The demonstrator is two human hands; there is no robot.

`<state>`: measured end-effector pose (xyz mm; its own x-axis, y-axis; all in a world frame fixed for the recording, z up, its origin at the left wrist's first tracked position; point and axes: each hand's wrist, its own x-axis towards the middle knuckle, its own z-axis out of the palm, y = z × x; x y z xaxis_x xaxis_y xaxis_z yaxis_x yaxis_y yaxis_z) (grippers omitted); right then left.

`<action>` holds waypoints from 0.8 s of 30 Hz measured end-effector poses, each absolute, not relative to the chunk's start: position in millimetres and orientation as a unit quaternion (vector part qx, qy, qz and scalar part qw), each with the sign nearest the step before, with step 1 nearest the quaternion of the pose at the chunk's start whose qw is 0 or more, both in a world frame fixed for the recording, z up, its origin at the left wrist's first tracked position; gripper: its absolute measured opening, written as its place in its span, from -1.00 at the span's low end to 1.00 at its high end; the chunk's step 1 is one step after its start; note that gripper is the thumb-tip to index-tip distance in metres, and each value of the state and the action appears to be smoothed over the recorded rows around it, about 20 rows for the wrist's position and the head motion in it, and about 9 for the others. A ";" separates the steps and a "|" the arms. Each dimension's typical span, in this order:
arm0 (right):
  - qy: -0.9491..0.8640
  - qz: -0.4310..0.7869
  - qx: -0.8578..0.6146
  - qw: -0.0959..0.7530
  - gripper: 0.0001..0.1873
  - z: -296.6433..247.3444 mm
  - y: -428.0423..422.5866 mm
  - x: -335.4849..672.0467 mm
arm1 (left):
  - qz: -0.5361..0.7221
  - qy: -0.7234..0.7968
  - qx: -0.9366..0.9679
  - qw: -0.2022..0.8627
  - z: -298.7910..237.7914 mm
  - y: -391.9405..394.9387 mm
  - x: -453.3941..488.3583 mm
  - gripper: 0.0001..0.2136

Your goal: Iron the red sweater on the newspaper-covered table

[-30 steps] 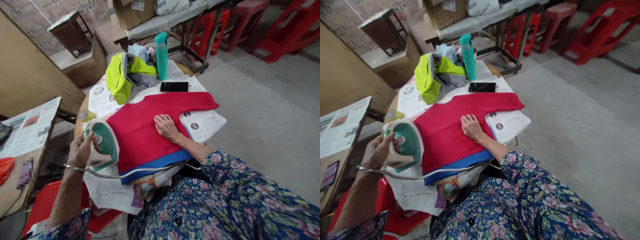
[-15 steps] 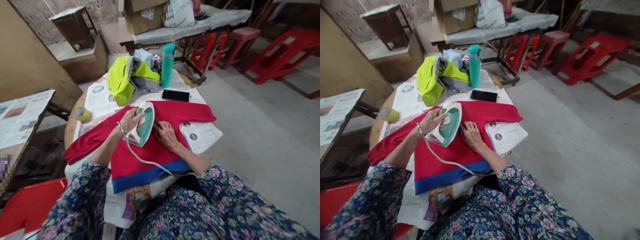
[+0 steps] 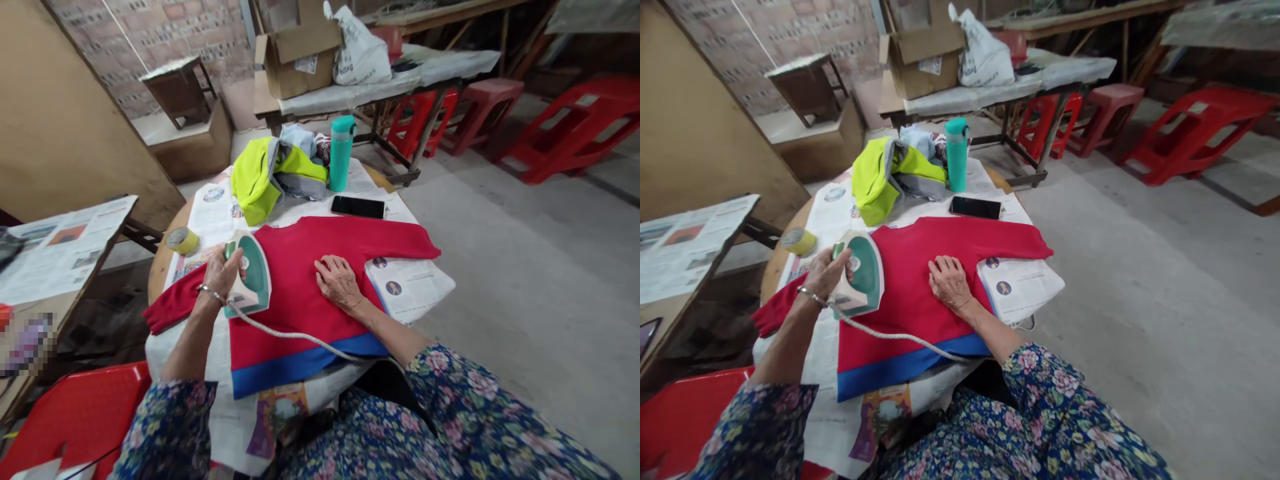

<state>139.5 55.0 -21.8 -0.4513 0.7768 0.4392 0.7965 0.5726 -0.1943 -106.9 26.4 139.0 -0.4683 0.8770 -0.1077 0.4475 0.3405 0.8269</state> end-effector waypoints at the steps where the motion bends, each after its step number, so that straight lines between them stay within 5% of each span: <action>1: -0.850 -0.025 -0.460 0.255 -0.60 -23.8 55.5 139.2 | 0.383 0.767 0.428 0.285 136.6 16.0 -112.1 -0.75; 12: -0.853 -0.052 -0.434 0.285 -0.59 -38.6 58.7 144.4 | 0.383 0.708 0.495 0.326 120.3 -55.7 -81.8 -0.70; 18: -0.852 -0.072 -0.429 0.293 -0.57 -47.3 60.7 148.7 | 0.355 0.664 0.522 0.401 105.5 -41.9 -54.1 -0.76; 24: -0.853 -0.074 -0.425 0.294 -0.56 -48.4 60.3 152.4 | 0.362 0.696 0.504 0.360 110.8 -5.8 -63.3 -0.81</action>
